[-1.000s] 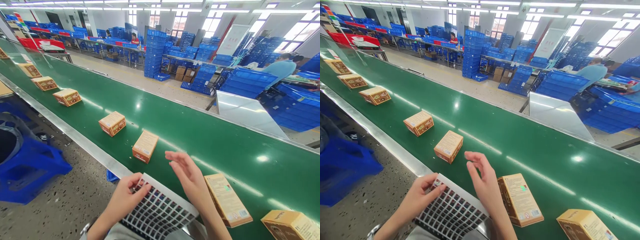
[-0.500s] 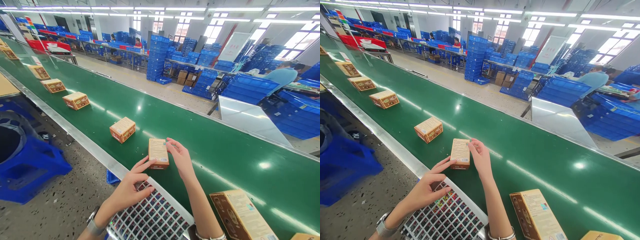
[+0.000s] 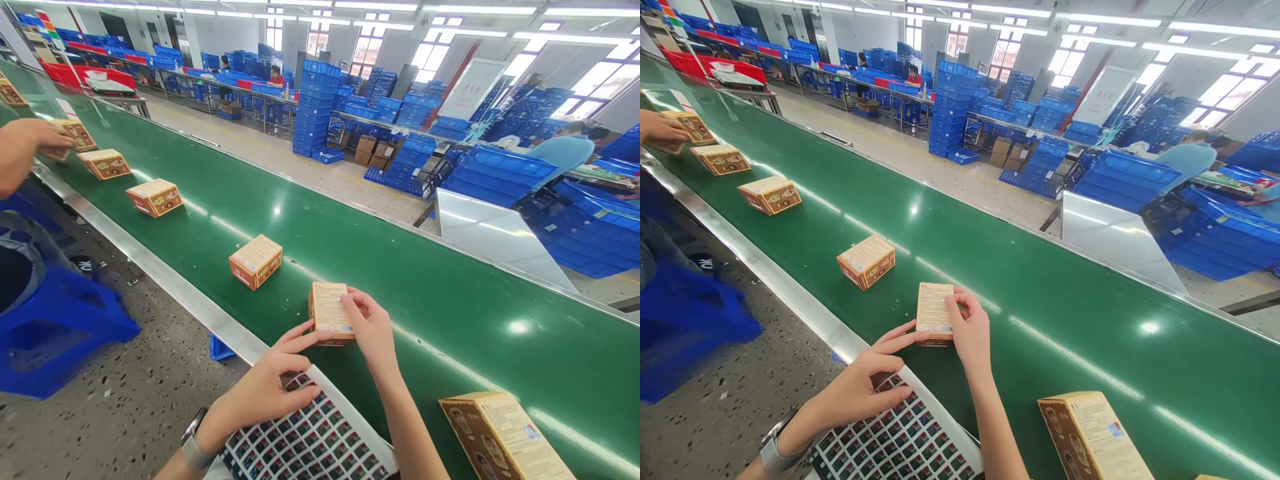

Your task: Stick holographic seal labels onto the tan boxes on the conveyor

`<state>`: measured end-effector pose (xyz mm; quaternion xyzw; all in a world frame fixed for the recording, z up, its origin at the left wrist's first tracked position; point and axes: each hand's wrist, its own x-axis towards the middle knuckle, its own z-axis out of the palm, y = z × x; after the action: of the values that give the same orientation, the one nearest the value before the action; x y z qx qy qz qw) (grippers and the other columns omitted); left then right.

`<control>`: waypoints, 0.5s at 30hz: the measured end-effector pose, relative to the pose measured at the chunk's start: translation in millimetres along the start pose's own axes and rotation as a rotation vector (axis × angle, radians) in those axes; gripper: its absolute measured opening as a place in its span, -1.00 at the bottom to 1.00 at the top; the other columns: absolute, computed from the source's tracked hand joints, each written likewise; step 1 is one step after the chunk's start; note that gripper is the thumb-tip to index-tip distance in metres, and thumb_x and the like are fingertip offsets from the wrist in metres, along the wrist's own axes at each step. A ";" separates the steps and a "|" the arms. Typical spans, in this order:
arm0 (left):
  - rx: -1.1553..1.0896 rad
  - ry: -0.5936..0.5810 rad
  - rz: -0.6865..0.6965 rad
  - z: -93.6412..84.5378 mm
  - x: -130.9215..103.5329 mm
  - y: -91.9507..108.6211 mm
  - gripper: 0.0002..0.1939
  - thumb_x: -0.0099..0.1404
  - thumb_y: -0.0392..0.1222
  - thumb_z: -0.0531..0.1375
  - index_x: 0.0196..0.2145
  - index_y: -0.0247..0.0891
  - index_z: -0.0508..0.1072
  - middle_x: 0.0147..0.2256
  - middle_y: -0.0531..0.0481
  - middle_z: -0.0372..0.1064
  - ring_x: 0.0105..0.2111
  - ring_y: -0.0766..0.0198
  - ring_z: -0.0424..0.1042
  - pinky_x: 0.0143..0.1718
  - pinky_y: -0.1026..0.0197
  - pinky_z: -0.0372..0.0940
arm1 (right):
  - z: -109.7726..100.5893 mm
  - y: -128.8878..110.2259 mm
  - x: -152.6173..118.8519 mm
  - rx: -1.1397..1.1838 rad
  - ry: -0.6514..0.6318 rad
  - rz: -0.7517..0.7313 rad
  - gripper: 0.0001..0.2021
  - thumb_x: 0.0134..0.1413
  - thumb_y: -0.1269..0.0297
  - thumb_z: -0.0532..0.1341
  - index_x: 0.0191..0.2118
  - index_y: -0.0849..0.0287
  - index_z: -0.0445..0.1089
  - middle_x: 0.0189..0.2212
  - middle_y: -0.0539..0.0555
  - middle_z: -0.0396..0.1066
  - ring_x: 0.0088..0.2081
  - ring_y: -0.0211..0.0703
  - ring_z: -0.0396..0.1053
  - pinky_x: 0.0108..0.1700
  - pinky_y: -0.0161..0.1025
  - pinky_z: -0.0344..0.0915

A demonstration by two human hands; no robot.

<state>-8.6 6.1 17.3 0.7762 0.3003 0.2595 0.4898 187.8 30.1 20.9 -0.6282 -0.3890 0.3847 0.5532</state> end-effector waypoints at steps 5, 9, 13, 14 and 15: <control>-0.034 -0.064 0.004 3.4 3.0 1.9 -0.72 0.15 -0.41 0.26 -0.62 -0.23 0.29 0.30 -0.03 0.22 0.40 -0.09 -0.08 0.32 -0.11 0.10 | -7.2 -2.9 -7.1 -0.200 0.098 -0.102 -0.69 -0.06 -0.06 0.25 -0.41 0.12 0.42 -0.15 0.22 0.56 -0.18 0.08 0.51 -0.14 -0.04 0.42; 0.001 -0.094 0.020 8.4 2.5 3.0 -0.73 0.15 -0.41 0.27 -0.62 -0.24 0.33 0.31 -0.07 0.19 0.40 -0.11 -0.09 0.33 -0.14 0.09 | -13.7 -10.0 -7.5 -0.300 0.131 -0.090 -0.70 -0.10 -0.06 0.28 -0.42 0.05 0.31 -0.36 0.15 0.55 -0.30 0.07 0.52 -0.28 -0.07 0.43; 0.033 -0.117 0.065 13.2 4.6 5.1 -0.80 0.15 -0.42 0.28 -0.57 -0.23 0.44 0.32 -0.06 0.16 0.40 -0.12 -0.10 0.33 -0.16 0.09 | -19.8 -11.3 -1.0 -0.294 0.174 -0.056 -0.65 -0.09 -0.06 0.29 -0.34 0.01 0.20 -0.41 0.10 0.53 -0.38 0.04 0.52 -0.38 -0.11 0.40; 0.033 -0.113 0.074 13.7 5.4 5.5 -0.82 0.15 -0.42 0.28 -0.55 -0.23 0.48 0.32 -0.06 0.16 0.40 -0.11 -0.10 0.33 -0.16 0.08 | -21.6 -10.3 0.8 -0.286 0.178 -0.057 -0.65 -0.07 -0.07 0.28 -0.31 0.01 0.19 -0.42 0.09 0.53 -0.38 0.05 0.52 -0.38 -0.10 0.40; 0.027 -0.102 0.080 13.5 6.0 5.6 -0.84 0.15 -0.42 0.27 -0.52 -0.22 0.50 0.32 -0.06 0.17 0.40 -0.10 -0.09 0.33 -0.15 0.09 | -23.8 -9.2 2.1 -0.278 0.176 -0.058 -0.65 -0.06 -0.07 0.26 -0.28 0.02 0.19 -0.42 0.09 0.53 -0.38 0.06 0.52 -0.36 -0.09 0.40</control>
<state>6.1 0.4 17.9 0.8062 0.2473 0.2349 0.4834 209.9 23.4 32.1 -0.7184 -0.4064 0.2545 0.5040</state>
